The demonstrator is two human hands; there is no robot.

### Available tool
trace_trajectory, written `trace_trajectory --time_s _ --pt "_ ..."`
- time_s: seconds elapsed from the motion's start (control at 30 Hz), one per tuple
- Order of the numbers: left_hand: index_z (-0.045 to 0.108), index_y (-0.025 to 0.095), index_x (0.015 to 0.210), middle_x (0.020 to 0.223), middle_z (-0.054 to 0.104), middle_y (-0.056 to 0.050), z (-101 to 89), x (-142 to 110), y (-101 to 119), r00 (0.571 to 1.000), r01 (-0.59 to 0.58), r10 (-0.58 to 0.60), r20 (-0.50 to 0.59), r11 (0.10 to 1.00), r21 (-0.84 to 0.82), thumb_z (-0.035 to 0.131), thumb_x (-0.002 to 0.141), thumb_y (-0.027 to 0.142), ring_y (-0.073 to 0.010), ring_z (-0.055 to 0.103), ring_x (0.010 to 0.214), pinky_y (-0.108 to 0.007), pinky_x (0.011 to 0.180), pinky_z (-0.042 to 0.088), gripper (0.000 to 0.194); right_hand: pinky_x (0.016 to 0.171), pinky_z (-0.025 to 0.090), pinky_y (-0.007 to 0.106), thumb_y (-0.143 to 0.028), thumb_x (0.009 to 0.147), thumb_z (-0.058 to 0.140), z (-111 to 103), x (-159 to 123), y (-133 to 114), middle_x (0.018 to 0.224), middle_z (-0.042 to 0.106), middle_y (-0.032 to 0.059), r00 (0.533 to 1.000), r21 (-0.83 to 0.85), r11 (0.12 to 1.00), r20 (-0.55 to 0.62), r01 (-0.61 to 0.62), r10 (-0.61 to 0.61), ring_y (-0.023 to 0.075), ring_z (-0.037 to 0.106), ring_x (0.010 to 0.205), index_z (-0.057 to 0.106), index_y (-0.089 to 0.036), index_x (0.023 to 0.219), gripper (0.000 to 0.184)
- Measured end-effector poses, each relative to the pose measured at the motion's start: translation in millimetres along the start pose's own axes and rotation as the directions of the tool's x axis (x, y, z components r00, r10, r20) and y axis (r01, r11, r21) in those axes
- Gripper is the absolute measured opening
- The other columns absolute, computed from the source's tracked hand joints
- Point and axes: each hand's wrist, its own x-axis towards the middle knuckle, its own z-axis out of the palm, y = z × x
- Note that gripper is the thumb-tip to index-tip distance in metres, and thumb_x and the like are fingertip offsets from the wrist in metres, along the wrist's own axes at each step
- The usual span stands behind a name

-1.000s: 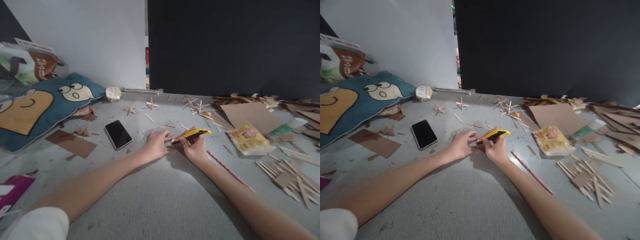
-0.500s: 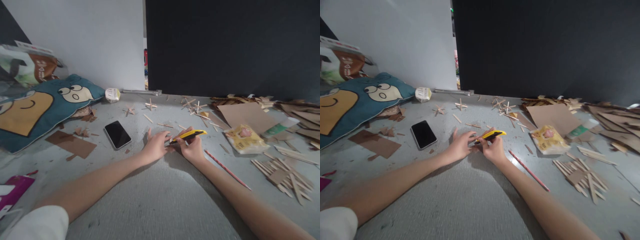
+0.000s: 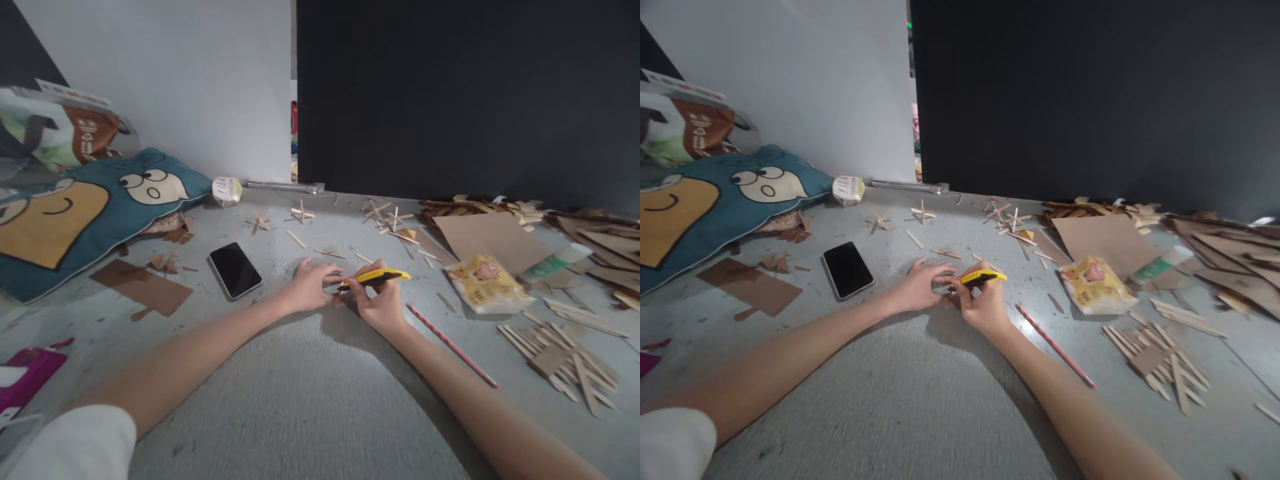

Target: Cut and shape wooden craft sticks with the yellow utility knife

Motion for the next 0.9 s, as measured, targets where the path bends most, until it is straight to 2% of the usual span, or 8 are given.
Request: trace_trajectory --time_s 0.2,0.37,0.47,0.53,0.6,0.7,0.8,0.9 --pt "0.058 0.027 0.138 0.138 0.072 -0.009 0.3 1 -2 1.0 0.011 -0.011 -0.025 1.0 -0.014 0.086 0.076 0.048 -0.0297 0.058 0.139 -0.055 0.128 0.005 0.071 0.064 0.054 0.032 -0.047 0.095 0.067 -5 0 -5 0.08 0.064 0.004 0.999 0.044 0.998 0.001 -0.041 0.041 0.0191 0.065 0.07 0.061 -0.022 0.082 0.029" --pt "0.056 0.028 0.142 0.136 0.073 -0.009 0.5 0 -4 1.0 -0.008 0.007 -0.021 0.999 -0.043 0.084 0.077 0.048 -0.031 0.06 0.138 -0.056 0.128 0.003 0.074 0.078 0.055 0.036 -0.053 0.1 0.06 -12 4 -8 0.086 0.072 0.0059 0.992 0.086 0.991 0.072 -0.106 0.1 0.0218 0.07 0.082 0.068 -0.022 0.09 0.034" --pt "0.054 0.028 0.145 0.137 0.072 -0.011 0.9 1 -5 1.0 0.005 -0.007 -0.027 0.998 -0.059 0.085 0.076 0.05 -0.0324 0.057 0.14 -0.057 0.128 0.005 0.079 0.088 0.055 0.04 -0.057 0.102 0.054 -14 9 -10 0.097 0.076 0.0088 0.993 0.153 0.982 0.053 -0.11 0.103 0.0246 0.072 0.096 0.07 -0.023 0.086 0.041" --pt "0.055 0.028 0.145 0.141 0.069 -0.011 1.3 1 -6 0.999 0.001 -0.003 -0.035 0.999 -0.054 0.086 0.075 0.05 -0.0337 0.057 0.14 -0.058 0.128 0.005 0.08 0.094 0.056 0.043 -0.055 0.099 0.061 -12 13 -12 0.105 0.077 0.0097 0.994 0.225 0.968 0.033 -0.113 0.108 0.0266 0.071 0.106 0.072 -0.023 0.083 0.037" --pt "0.054 0.03 0.145 0.143 0.068 -0.01 1.4 2 -6 0.999 -0.015 0.014 -0.029 0.998 -0.061 0.087 0.074 0.049 -0.0341 0.059 0.138 -0.06 0.127 0.004 0.08 0.094 0.058 0.044 -0.048 0.094 0.069 -10 18 -14 0.11 0.078 0.0096 0.99 0.32 0.937 0.048 -0.142 0.133 0.027 0.072 0.108 0.076 -0.024 0.09 0.026" --pt "0.054 0.034 0.146 0.139 0.071 -0.007 0.7 1 -4 0.999 -0.038 0.037 -0.015 0.998 -0.057 0.087 0.077 0.044 -0.0328 0.06 0.137 -0.063 0.126 0.002 0.077 0.089 0.062 0.045 -0.04 0.087 0.073 -7 29 -17 0.113 0.079 0.0103 0.966 0.477 0.842 0.175 -0.251 0.189 0.0274 0.075 0.103 0.079 -0.023 0.1 0.022" --pt "0.064 0.035 0.134 0.142 0.069 -0.005 -0.9 0 -2 0.998 -0.065 0.065 -0.011 0.997 0.034 0.086 0.079 0.045 -0.0322 0.05 0.146 -0.061 0.127 0.002 0.06 0.096 0.061 0.052 -0.034 0.078 0.078 -6 43 -20 0.126 0.076 0.01 0.934 0.556 0.764 0.313 -0.328 0.173 0.0327 0.073 0.116 0.077 -0.023 0.081 0.011" --pt "0.066 0.031 0.131 0.137 0.072 -0.006 -1.5 -1 -1 0.998 -0.067 0.067 -0.011 0.997 0.037 0.086 0.079 0.045 -0.0343 0.047 0.148 -0.064 0.127 0.004 0.057 0.099 0.06 0.054 -0.026 0.073 0.076 -4 53 -24 0.129 0.075 0.0085 0.91 0.577 0.737 0.395 -0.351 0.124 0.034 0.072 0.118 0.073 -0.022 0.066 0.009"
